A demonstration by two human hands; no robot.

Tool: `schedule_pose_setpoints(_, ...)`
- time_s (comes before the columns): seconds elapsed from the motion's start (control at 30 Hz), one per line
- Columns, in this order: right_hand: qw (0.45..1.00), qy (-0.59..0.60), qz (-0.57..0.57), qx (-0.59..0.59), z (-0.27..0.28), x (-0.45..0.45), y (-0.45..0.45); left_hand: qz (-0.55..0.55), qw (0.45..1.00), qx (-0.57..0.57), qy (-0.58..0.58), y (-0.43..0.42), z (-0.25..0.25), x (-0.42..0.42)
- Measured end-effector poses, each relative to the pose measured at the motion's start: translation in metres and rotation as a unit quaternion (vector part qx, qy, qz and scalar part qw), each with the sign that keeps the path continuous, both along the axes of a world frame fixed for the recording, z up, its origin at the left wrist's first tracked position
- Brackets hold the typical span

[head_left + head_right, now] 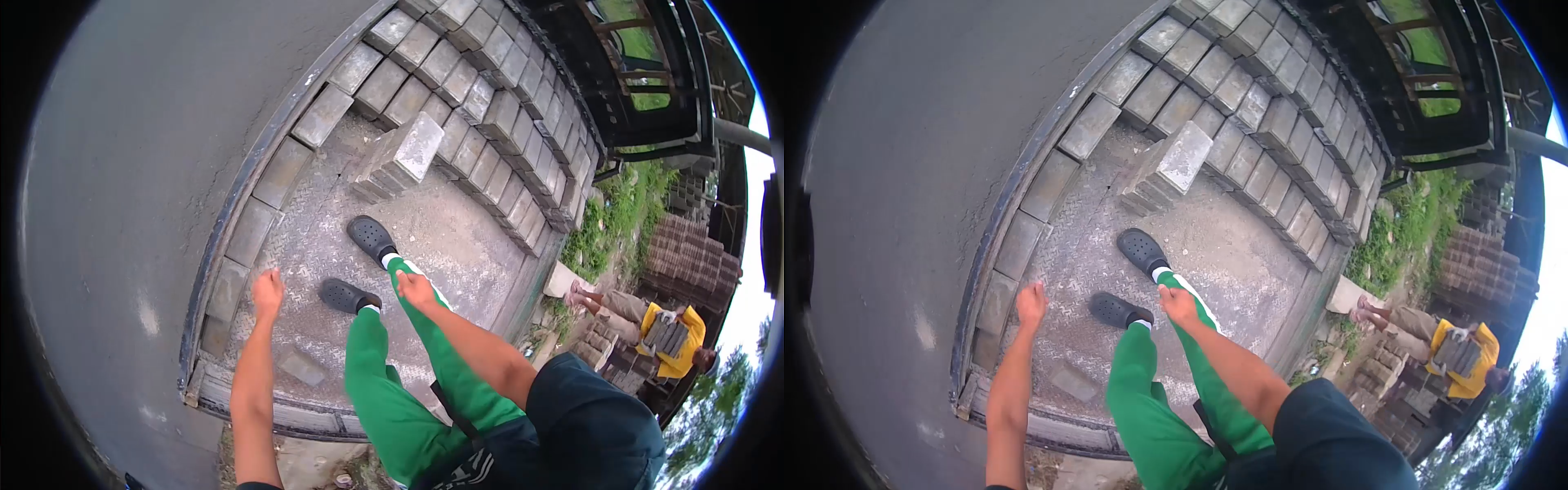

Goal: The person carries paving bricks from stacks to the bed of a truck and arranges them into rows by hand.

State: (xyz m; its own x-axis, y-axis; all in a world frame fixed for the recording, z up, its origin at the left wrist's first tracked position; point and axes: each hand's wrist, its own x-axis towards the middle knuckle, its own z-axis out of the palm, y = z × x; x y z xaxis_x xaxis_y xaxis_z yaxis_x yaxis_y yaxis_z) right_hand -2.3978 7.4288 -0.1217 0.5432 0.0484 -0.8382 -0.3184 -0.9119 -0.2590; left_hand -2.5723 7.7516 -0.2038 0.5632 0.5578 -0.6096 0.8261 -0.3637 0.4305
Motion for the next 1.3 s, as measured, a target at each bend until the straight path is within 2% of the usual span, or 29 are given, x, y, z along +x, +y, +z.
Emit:
schedule_pose_setpoints(0.03,0.997,0.031,-0.069,-0.012,0.032,0.002,-0.013,0.118,0.986,-0.119,0.019,-0.022,0.048,0.010)
schedule_pose_setpoints(0.07,0.993,0.009,-0.117,-0.010,0.061,-0.003,-0.023,0.100,0.990,-0.097,-0.032,-0.044,0.076,0.006)
schedule_pose_setpoints(0.1,0.989,-0.018,-0.145,0.014,0.087,-0.011,-0.033,0.145,0.980,-0.128,-0.044,-0.066,0.085,-0.006)
schedule_pose_setpoints(0.2,0.975,-0.089,-0.193,0.070,0.149,-0.037,-0.058,0.272,0.940,-0.196,-0.069,-0.131,0.181,0.005)
schedule_pose_setpoints(0.3,0.928,-0.144,-0.272,0.211,0.203,-0.072,-0.058,0.225,0.925,-0.277,-0.130,-0.190,0.257,0.011)
schedule_pose_setpoints(0.33,0.936,-0.109,-0.265,0.203,0.241,-0.071,-0.054,0.196,0.929,-0.283,-0.137,-0.213,0.293,0.019)
schedule_pose_setpoints(0.4,0.909,-0.098,-0.282,0.290,0.283,-0.081,-0.048,0.139,0.933,-0.294,-0.154,-0.236,0.348,0.040)
schedule_pose_setpoints(0.43,0.876,-0.116,-0.299,0.359,0.297,-0.092,-0.047,0.175,0.887,-0.410,-0.122,-0.253,0.374,0.050)
schedule_pose_setpoints(0.47,0.901,-0.110,-0.279,0.312,0.337,-0.089,-0.047,0.207,0.826,-0.517,-0.081,-0.269,0.393,0.058)
schedule_pose_setpoints(0.5,0.895,-0.135,-0.266,0.333,0.348,-0.097,-0.049,0.178,0.760,-0.610,-0.138,-0.284,0.376,0.053)
schedule_pose_setpoints(0.53,0.888,-0.152,-0.280,0.330,0.363,-0.107,-0.055,0.157,0.760,-0.617,-0.133,-0.300,0.366,0.039)
schedule_pose_setpoints(0.57,0.918,-0.197,-0.249,0.238,0.379,-0.113,-0.054,0.201,0.705,-0.673,-0.099,-0.309,0.359,0.029)
schedule_pose_setpoints(0.6,0.936,-0.236,-0.218,0.142,0.391,-0.118,-0.060,0.216,0.698,-0.680,-0.064,-0.332,0.383,0.035)
schedule_pose_setpoints(0.67,0.929,-0.206,-0.270,0.148,0.367,-0.128,-0.101,0.213,0.696,-0.685,-0.025,-0.377,0.432,0.054)
schedule_pose_setpoints(0.73,0.919,-0.174,-0.317,0.159,0.366,-0.132,-0.164,0.194,0.731,-0.645,0.113,-0.430,0.464,0.069)
schedule_pose_setpoints(0.77,0.903,-0.241,-0.280,0.220,0.375,-0.134,-0.213,0.205,0.679,-0.705,0.022,-0.467,0.471,0.068)
schedule_pose_setpoints(0.8,0.878,-0.306,-0.240,0.279,0.388,-0.140,-0.261,0.193,0.686,-0.701,0.026,-0.499,0.488,0.068)
schedule_pose_setpoints(0.87,0.883,-0.348,-0.255,0.187,0.404,-0.158,-0.344,0.030,0.654,-0.750,0.089,-0.565,0.528,0.065)
schedule_pose_setpoints(0.9,0.879,-0.319,-0.314,0.163,0.410,-0.165,-0.384,0.001,0.727,-0.679,0.106,-0.599,0.550,0.063)
schedule_pose_setpoints(0.93,0.871,-0.287,-0.372,0.141,0.414,-0.174,-0.420,-0.008,0.732,-0.673,0.106,-0.639,0.569,0.059)
schedule_pose_setpoints(1.0,0.811,-0.348,-0.442,0.163,0.373,-0.197,-0.488,-0.137,0.794,-0.592,-0.028,-0.714,0.589,0.046)
schedule_pose_setpoints(1.03,0.807,-0.348,-0.446,0.170,0.379,-0.205,-0.515,-0.142,0.798,-0.586,-0.027,-0.746,0.600,0.041)
schedule_pose_setpoints(1.07,0.747,-0.321,-0.536,0.229,0.386,-0.212,-0.545,-0.248,0.792,-0.550,-0.094,-0.778,0.608,0.036)
schedule_pose_setpoints(1.1,0.675,-0.286,-0.618,0.284,0.397,-0.219,-0.570,-0.350,0.773,-0.506,-0.156,-0.806,0.618,0.031)
schedule_pose_setpoints(1.13,0.673,-0.279,-0.622,0.289,0.413,-0.230,-0.590,-0.446,0.742,-0.453,-0.211,-0.831,0.626,0.021)
schedule_pose_setpoints(1.2,0.499,-0.204,-0.698,0.471,0.445,-0.244,-0.624,-0.619,0.641,-0.332,-0.311,-0.870,0.637,0.007)
schedule_pose_setpoints(1.23,0.469,-0.171,-0.680,0.537,0.455,-0.251,-0.637,-0.621,0.644,-0.328,-0.305,-0.885,0.635,0.000)
schedule_pose_setpoints(1.27,0.466,-0.165,-0.684,0.537,0.452,-0.255,-0.645,-0.687,0.570,-0.290,-0.345,-0.899,0.625,-0.004)
schedule_pose_setpoints(1.3,0.382,-0.175,-0.682,0.599,0.447,-0.254,-0.648,-0.745,0.489,-0.250,-0.379,-0.908,0.615,-0.008)
